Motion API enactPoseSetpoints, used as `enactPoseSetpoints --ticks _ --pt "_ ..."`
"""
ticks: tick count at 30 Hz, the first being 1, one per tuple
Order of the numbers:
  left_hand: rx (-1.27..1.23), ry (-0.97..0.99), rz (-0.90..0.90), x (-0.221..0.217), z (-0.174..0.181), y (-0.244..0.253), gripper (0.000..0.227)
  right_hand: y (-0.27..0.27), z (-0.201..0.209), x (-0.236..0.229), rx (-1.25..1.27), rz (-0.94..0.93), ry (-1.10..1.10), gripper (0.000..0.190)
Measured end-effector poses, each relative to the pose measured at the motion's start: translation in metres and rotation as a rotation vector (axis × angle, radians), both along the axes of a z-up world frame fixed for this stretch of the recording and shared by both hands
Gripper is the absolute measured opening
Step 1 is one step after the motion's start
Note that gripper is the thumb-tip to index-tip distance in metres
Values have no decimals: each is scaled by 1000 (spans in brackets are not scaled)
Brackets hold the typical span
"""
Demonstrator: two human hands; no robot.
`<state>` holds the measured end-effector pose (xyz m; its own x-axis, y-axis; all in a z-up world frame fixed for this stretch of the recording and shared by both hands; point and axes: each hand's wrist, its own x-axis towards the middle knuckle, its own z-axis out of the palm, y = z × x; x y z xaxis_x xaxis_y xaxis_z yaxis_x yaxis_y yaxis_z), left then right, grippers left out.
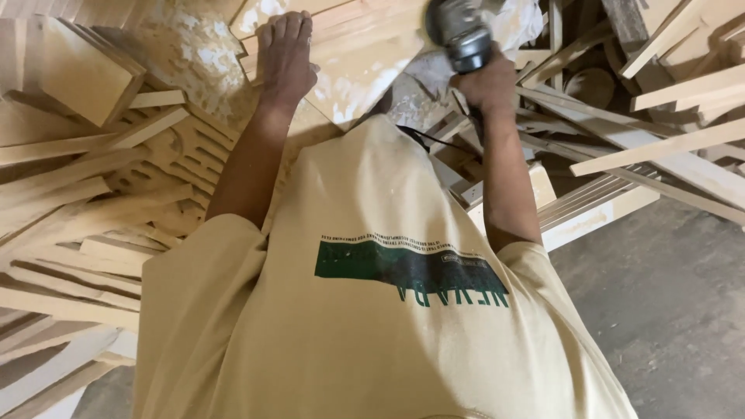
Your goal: Using a power sander to smooth the surfaces and edges of wooden boards in a workshop environment.
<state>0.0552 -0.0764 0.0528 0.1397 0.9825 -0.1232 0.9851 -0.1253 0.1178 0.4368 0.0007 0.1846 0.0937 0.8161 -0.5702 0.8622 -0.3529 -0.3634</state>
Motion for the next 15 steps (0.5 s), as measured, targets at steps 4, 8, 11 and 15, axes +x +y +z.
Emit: enactPoseSetpoints --ticks 4,8,11,15 --pt "15 45 1 0 -6 0 100 5 -6 2 -43 -77 -31 80" --pt "-45 -7 1 2 3 5 97 -27 33 -72 -155 -3 75 95" --pt "6 72 -13 -1 5 3 98 -37 3 -66 -12 308 -29 66" --pt "-86 60 1 -1 3 3 101 -18 -3 -18 -121 25 -21 88"
